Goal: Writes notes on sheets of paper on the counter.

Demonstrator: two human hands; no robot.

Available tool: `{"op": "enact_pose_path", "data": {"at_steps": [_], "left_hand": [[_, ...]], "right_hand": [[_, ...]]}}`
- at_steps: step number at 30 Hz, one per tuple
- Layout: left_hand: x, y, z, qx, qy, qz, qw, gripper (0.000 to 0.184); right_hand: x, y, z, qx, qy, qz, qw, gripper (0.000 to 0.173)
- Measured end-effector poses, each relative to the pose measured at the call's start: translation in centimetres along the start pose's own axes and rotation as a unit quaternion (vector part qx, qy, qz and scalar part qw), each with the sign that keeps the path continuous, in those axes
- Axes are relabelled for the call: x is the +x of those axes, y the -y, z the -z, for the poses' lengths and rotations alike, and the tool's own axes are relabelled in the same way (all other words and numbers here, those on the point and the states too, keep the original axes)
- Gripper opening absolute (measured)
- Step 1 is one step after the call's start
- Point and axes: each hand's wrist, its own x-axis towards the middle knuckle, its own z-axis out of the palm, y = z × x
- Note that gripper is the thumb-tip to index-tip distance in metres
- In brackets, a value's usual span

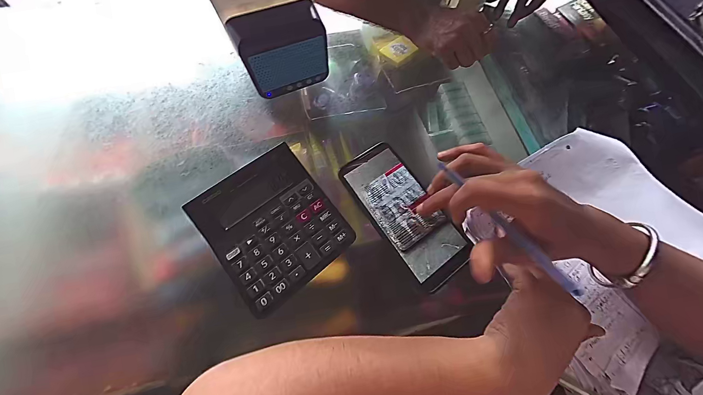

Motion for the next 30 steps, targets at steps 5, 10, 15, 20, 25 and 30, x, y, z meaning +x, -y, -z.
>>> {"op": "enact_pose_path", "data": {"at_steps": [5,10,15,20,25,30], "left_hand": [[1.1,-0.1,0.7,-0.013,0.121,0.058,0.991,0.095],[0.8,-0.6,-1.4,0.075,0.004,0.047,0.996,0.101],[0.7,-0.6,-2.2,0.118,-0.041,0.049,0.991,0.105],[0.8,-0.8,-2.3,0.12,-0.045,0.057,0.99,0.107],[1.0,-1.1,-2.1,0.128,-0.023,0.063,0.989,0.108],[1.1,-1.2,-2.1,0.128,-0.022,0.062,0.99,0.107]], "right_hand": [[-4.5,3.6,4.1,0.179,-0.186,-0.25,0.933,0.069],[-9.9,2.8,1.7,0.073,-0.236,-0.394,0.885,0.034],[-11.1,2.3,1.0,0.014,-0.299,-0.351,0.887,0.009],[-11.8,1.6,1.2,0.014,-0.285,-0.337,0.897,0.007],[-12.0,1.3,1.0,0.024,-0.276,-0.33,0.902,0.004],[-12.1,1.3,1.2,0.032,-0.272,-0.327,0.904,0.004]]}}
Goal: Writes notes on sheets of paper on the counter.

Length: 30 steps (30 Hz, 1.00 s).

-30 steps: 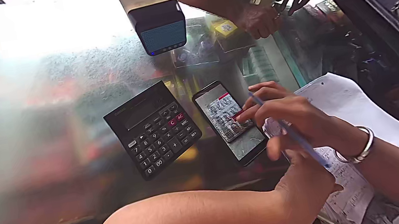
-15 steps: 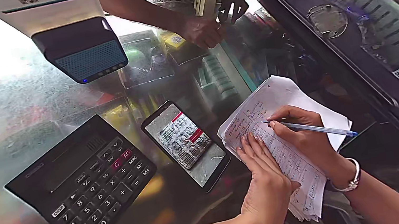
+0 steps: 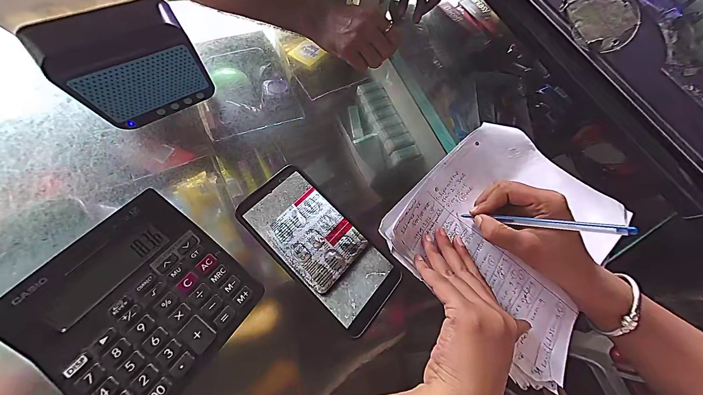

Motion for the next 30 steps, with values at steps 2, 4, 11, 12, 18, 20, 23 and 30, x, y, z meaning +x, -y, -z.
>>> {"op": "enact_pose_path", "data": {"at_steps": [2,4,11,12,18,20,23,30], "left_hand": [[0.0,0.0,-0.2,0.004,-0.015,0.0,1.0,0.107],[0.0,0.0,-0.2,0.005,-0.017,0.001,1.0,0.107],[0.0,0.0,-0.2,-0.006,-0.012,0.011,1.0,0.109],[0.0,0.0,-0.2,-0.009,-0.011,0.012,1.0,0.11],[0.0,-0.1,-0.2,-0.005,-0.015,0.012,1.0,0.11],[0.0,0.0,-0.2,-0.001,-0.016,0.012,1.0,0.11],[0.1,0.0,0.3,-0.026,0.013,0.016,0.999,0.11],[0.2,0.1,0.5,-0.036,0.033,0.014,0.999,0.111]], "right_hand": [[0.0,-0.1,0.0,0.003,-0.004,0.0,1.0,0.004],[0.0,-0.1,0.0,-0.001,-0.009,-0.001,1.0,0.004],[0.1,0.1,0.0,-0.007,-0.024,-0.007,1.0,0.004],[0.0,0.1,0.0,-0.013,-0.024,-0.006,1.0,0.005],[-0.1,0.1,0.0,-0.02,-0.023,-0.001,1.0,0.005],[-0.1,0.0,0.0,-0.027,-0.029,0.003,0.999,0.005],[-0.1,0.0,0.1,-0.049,-0.021,0.014,0.998,0.007],[0.0,0.1,0.1,-0.033,-0.023,0.001,0.999,0.005]]}}
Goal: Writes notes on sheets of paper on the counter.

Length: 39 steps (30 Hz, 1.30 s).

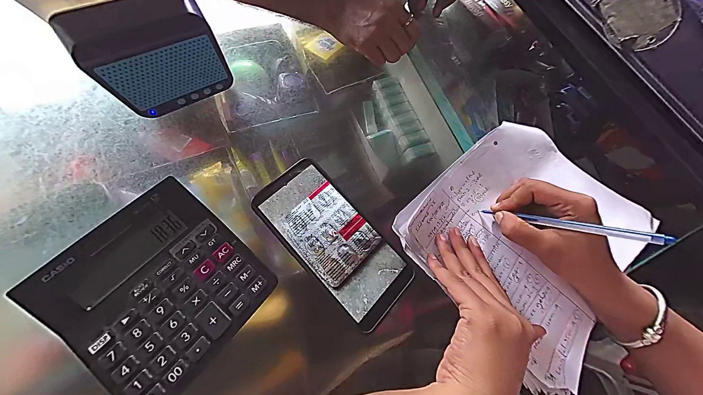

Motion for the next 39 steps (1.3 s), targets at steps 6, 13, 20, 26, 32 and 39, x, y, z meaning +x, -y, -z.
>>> {"op": "enact_pose_path", "data": {"at_steps": [6,13,20,26,32,39], "left_hand": [[-0.06,0.08,-0.15,0.011,-0.01,-0.005,1.0,0.111],[-0.07,0.06,-0.05,0.006,-0.003,-0.005,1.0,0.11],[-0.11,0.08,-0.02,0.002,-0.005,-0.006,1.0,0.109],[-0.07,0.13,0.16,-0.002,0.005,0.0,1.0,0.11],[-0.09,0.18,0.24,-0.01,0.008,0.0,1.0,0.108],[-0.01,0.22,0.32,-0.015,0.02,0.0,1.0,0.108]], "right_hand": [[0.06,0.13,0.03,0.006,-0.006,-0.01,1.0,0.005],[0.11,0.04,0.1,-0.002,-0.016,-0.007,1.0,0.005],[0.01,0.12,0.03,-0.01,-0.021,-0.004,1.0,0.005],[-0.08,0.39,-0.09,-0.026,-0.038,-0.015,0.999,0.006],[-0.02,0.35,-0.05,-0.026,-0.055,-0.015,0.998,0.003],[0.03,0.43,-0.24,-0.036,-0.063,-0.022,0.997,0.004]]}}
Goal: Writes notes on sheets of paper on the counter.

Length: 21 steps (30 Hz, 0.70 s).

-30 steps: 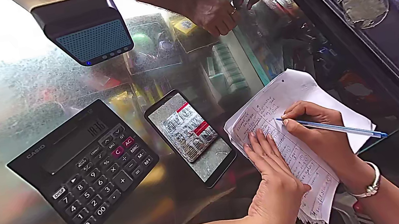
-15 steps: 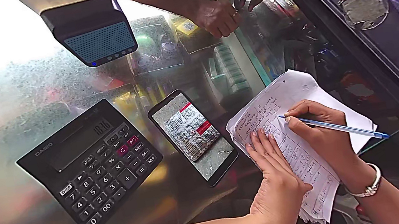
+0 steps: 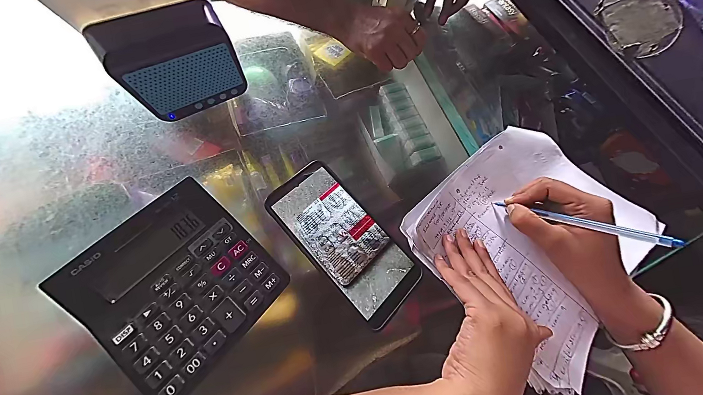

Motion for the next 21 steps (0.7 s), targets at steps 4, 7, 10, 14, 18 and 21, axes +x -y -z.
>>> {"op": "enact_pose_path", "data": {"at_steps": [4,7,10,14,18,21], "left_hand": [[-0.1,0.0,-0.1,0.004,-0.012,-0.004,1.0,0.108],[0.1,0.0,0.2,-0.008,0.013,-0.006,1.0,0.107],[0.1,0.3,0.8,-0.041,0.048,-0.006,0.998,0.1],[0.5,0.4,1.7,-0.077,0.113,-0.008,0.991,0.097],[0.6,0.8,2.3,-0.109,0.154,-0.013,0.982,0.092],[0.1,0.4,1.3,-0.069,0.076,-0.005,0.995,0.099]], "right_hand": [[0.0,-0.1,0.2,0.014,-0.009,-0.006,1.0,0.003],[0.2,-0.1,0.4,-0.002,0.005,0.0,1.0,0.003],[0.5,-0.4,0.7,0.008,0.032,0.0,0.999,0.003],[0.4,-0.4,0.7,0.019,0.026,-0.002,0.999,0.003],[0.4,-0.4,0.6,0.018,0.027,0.001,0.999,0.004],[0.4,-0.4,0.6,0.025,0.027,0.003,0.999,0.003]]}}
